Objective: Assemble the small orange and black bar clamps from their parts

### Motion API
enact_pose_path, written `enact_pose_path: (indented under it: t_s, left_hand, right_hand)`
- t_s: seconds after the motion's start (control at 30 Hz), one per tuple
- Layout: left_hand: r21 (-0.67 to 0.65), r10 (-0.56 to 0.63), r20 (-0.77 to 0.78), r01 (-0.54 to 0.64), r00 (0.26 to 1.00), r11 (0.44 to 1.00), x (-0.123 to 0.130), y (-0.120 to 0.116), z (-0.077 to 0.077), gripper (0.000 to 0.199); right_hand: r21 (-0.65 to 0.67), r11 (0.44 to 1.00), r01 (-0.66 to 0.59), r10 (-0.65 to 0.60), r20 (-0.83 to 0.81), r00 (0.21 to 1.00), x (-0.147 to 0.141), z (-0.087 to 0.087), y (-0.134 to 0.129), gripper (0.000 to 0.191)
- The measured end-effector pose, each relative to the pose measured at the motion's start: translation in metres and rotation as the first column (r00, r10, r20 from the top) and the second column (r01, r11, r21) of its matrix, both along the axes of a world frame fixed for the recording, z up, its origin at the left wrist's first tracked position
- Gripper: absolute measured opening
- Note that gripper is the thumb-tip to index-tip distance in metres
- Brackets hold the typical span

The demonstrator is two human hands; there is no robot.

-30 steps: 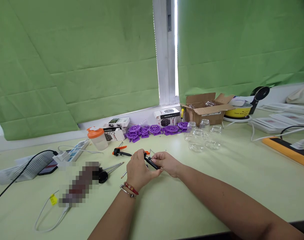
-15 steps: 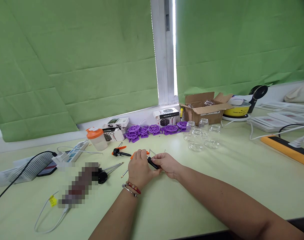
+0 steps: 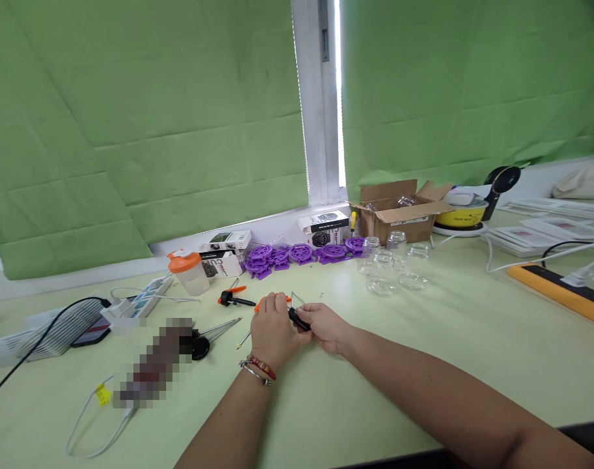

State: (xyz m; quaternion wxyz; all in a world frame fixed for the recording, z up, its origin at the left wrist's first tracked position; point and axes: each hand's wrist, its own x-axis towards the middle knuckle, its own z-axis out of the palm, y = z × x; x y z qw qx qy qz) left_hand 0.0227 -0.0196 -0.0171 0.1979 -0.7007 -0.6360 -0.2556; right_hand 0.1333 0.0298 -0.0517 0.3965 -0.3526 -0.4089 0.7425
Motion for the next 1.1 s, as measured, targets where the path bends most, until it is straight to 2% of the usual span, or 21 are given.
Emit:
enact_pose_path:
  t_s: [0.27, 0.57, 0.77, 0.9, 1.1]
  left_hand:
    - [-0.020, -0.001, 0.014, 0.001, 1.000, 1.000, 0.000, -0.002, 0.003, 0.061]
    - [-0.044, 0.009, 0.039, -0.007, 0.999, 0.999, 0.000, -0.002, 0.003, 0.061]
    - [-0.066, 0.034, 0.065, -0.030, 0.997, 0.997, -0.002, -0.002, 0.005, 0.062]
    - [-0.071, 0.042, 0.073, -0.037, 0.996, 0.997, -0.003, -0.002, 0.005, 0.059]
    - [-0.075, 0.046, 0.078, -0.040, 0.996, 0.996, -0.002, -0.003, 0.006, 0.057]
  right_hand:
    - [-0.104, 0.995, -0.012, 0.006, -0.062, 0.998, 0.000, 0.006, -0.004, 0.012]
    - [-0.123, 0.992, -0.012, 0.009, -0.030, 1.000, 0.000, 0.013, -0.006, 0.013]
    - [-0.164, 0.987, 0.005, -0.018, -0.079, 0.997, 0.001, 0.019, -0.007, 0.013]
    - [-0.147, 0.989, -0.021, 0.008, -0.091, 0.996, 0.003, 0.024, -0.009, 0.012]
    - [-0.135, 0.991, -0.022, 0.013, -0.070, 0.997, 0.003, 0.021, -0.008, 0.011]
